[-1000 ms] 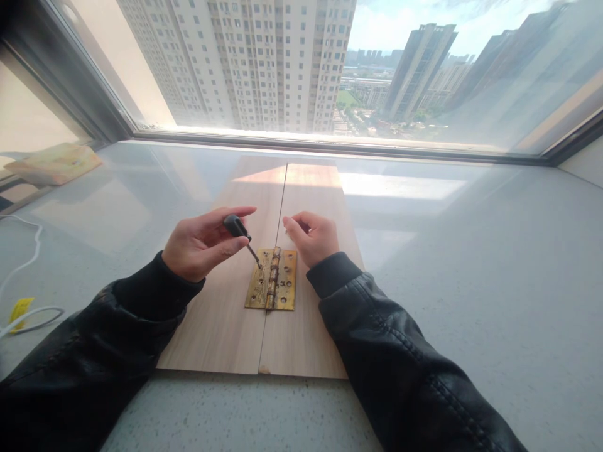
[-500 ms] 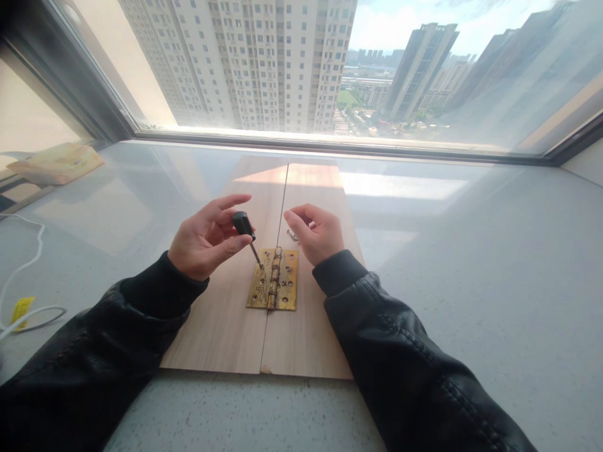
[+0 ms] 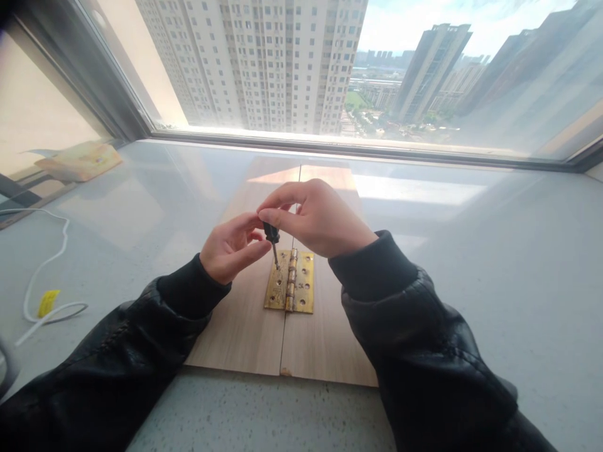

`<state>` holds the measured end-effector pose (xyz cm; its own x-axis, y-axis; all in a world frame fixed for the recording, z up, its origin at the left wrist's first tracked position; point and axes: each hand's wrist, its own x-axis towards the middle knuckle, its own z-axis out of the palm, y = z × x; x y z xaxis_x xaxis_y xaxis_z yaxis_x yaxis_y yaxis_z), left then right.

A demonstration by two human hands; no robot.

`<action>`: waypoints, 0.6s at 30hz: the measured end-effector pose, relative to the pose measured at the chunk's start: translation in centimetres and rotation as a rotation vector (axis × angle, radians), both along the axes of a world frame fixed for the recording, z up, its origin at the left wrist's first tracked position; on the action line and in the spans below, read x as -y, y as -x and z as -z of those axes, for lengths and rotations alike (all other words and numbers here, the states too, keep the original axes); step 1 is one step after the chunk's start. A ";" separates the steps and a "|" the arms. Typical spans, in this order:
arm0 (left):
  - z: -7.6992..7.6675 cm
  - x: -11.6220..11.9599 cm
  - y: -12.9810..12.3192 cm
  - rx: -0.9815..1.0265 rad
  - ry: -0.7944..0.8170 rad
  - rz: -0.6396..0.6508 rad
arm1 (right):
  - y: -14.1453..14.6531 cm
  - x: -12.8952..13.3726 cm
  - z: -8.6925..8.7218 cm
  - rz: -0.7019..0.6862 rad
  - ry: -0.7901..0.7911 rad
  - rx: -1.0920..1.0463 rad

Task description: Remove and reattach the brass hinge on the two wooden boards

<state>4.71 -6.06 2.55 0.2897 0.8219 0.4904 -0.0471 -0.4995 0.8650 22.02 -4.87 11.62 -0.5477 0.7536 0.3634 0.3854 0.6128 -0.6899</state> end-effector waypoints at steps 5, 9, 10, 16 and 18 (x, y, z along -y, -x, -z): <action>-0.4 0.1 -0.5 -0.022 -0.025 -0.247 | 0.3 -0.1 0.7 0.092 -0.042 -0.013; -0.5 0.1 -0.7 -0.061 -0.060 -0.277 | 0.6 -0.2 1.2 0.195 -0.066 0.003; -0.5 0.1 -0.7 -0.077 -0.064 -0.260 | 0.6 -0.3 1.2 0.186 -0.058 0.022; 0.0 0.0 -0.3 -0.069 -0.084 -0.103 | -0.7 0.0 0.2 -0.009 0.065 0.121; 0.1 0.0 -0.3 -0.094 -0.092 -0.115 | -0.8 0.1 -0.1 -0.022 0.073 0.129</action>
